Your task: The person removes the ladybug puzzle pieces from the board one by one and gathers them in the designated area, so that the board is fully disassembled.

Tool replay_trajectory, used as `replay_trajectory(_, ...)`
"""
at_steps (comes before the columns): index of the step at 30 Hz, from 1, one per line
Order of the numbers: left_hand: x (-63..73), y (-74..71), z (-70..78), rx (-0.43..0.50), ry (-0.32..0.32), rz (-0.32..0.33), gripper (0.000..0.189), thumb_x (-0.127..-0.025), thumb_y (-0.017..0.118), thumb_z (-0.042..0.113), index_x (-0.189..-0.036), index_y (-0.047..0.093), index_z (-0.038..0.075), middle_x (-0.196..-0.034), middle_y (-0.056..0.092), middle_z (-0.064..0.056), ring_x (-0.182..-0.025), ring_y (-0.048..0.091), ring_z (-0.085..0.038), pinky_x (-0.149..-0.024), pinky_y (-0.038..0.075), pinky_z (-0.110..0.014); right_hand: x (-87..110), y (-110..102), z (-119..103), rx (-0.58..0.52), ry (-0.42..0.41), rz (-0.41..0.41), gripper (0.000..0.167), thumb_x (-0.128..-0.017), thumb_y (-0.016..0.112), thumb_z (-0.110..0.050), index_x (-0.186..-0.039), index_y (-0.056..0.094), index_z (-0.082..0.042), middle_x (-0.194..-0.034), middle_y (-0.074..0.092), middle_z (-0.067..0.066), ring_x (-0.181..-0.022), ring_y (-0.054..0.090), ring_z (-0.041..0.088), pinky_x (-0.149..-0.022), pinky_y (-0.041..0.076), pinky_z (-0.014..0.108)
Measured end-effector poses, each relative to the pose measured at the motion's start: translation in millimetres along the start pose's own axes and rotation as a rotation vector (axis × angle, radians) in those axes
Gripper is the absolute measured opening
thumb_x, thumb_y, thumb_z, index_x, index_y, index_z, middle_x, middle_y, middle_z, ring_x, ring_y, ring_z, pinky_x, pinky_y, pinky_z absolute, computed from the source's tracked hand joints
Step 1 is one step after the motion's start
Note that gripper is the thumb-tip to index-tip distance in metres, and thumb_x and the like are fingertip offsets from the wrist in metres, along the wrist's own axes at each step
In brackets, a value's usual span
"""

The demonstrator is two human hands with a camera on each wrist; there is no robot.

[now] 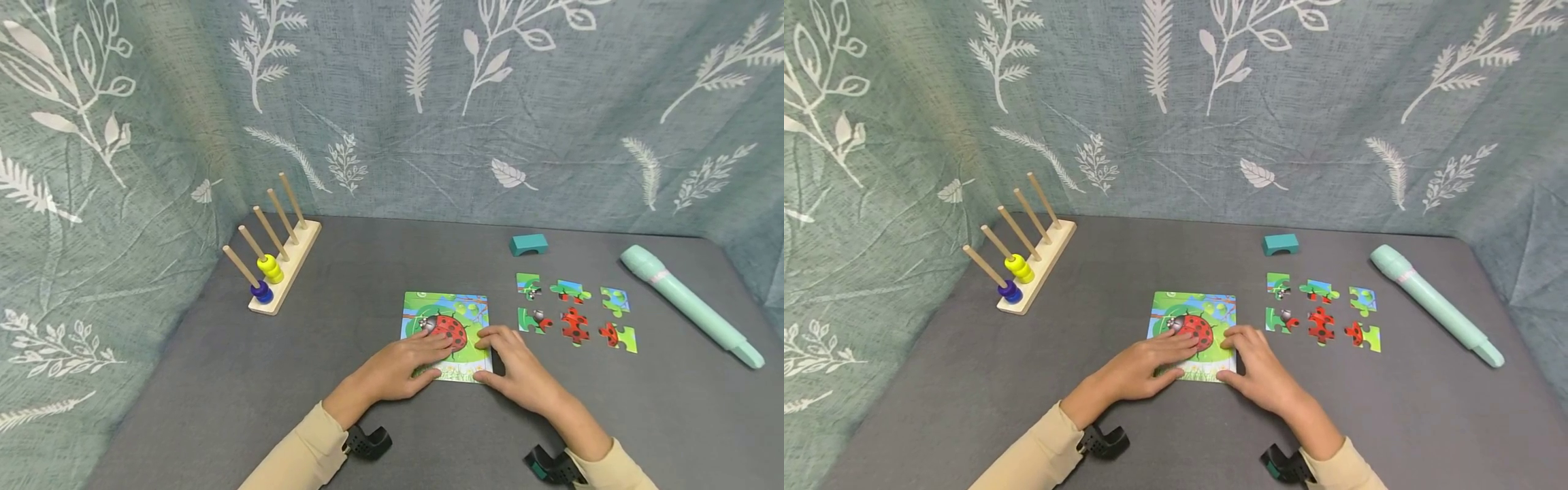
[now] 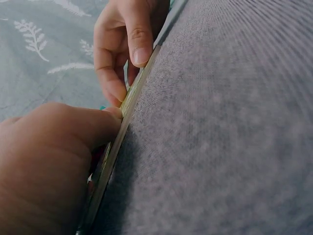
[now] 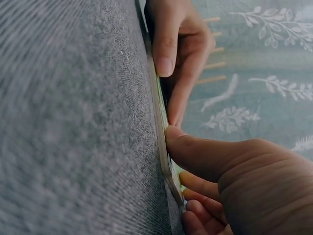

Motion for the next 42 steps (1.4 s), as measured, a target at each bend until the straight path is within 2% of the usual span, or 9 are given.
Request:
replay_trajectory(7,0.2,0.1,-1.0,0.010,-0.008,-0.008,0.043,-0.097,0.054,0.022,-0.138,0.052,0.011,-0.141,0.051,-0.003,-0.133,0.044,-0.014,-0.117,0.029,-0.033,-0.9,1.1,-1.3,0.001,-0.008,0.018,0.035,-0.073,0.081,-0.015,-0.101,0.060,-0.009,-0.116,0.055,0.007,-0.111,0.049,0.028,-0.092,0.045,0.047)
replay_trajectory(15,-0.1,0.4,-2.0,0.024,-0.008,0.004,0.042,-0.096,0.056,0.021,-0.136,0.053,0.011,-0.139,0.053,-0.004,-0.132,0.045,-0.014,-0.117,0.030,-0.034,0.3,2.8,-2.5,-0.034,0.016,0.033,0.046,-0.070,0.083,-0.011,-0.105,0.054,-0.008,-0.108,0.053,0.003,-0.102,0.046,0.020,-0.086,0.044,0.039)
replay_trajectory(24,-0.5,0.4,-2.3,0.069,-0.060,-0.007,0.044,-0.095,0.057,0.023,-0.137,0.052,0.014,-0.140,0.052,-0.002,-0.132,0.046,-0.013,-0.116,0.032,-0.030,0.4,3.6,-5.3,-0.064,0.024,0.044,0.050,-0.068,0.083,-0.007,-0.107,0.053,-0.008,-0.100,0.053,-0.001,-0.091,0.049,0.013,-0.078,0.049,0.031)
replay_trajectory(34,0.8,0.5,-3.9,0.096,-0.060,0.004,0.044,-0.094,0.058,0.023,-0.136,0.053,0.012,-0.140,0.052,-0.003,-0.132,0.046,-0.014,-0.116,0.032,-0.031,-0.2,-0.6,-3.1,-0.042,0.007,0.064,0.045,-0.072,0.081,-0.010,-0.110,0.056,-0.007,-0.103,0.056,0.001,-0.091,0.051,0.013,-0.078,0.049,0.032)
replay_trajectory(42,1.5,0.1,-4.5,0.087,-0.037,0.004,0.041,-0.095,0.058,0.023,-0.133,0.057,0.009,-0.139,0.053,-0.003,-0.132,0.046,-0.015,-0.116,0.031,-0.030,2.4,-15.4,2.7,-0.017,-0.004,0.094,0.045,-0.072,0.082,-0.011,-0.110,0.058,-0.007,-0.105,0.058,0.001,-0.092,0.052,0.012,-0.077,0.049,0.031)
Point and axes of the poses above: each hand's wrist, its own x-axis away from the middle knuckle, its own y-axis out of the palm, z = x × y, the point moved 2 cm from there along -x, towards the middle knuckle
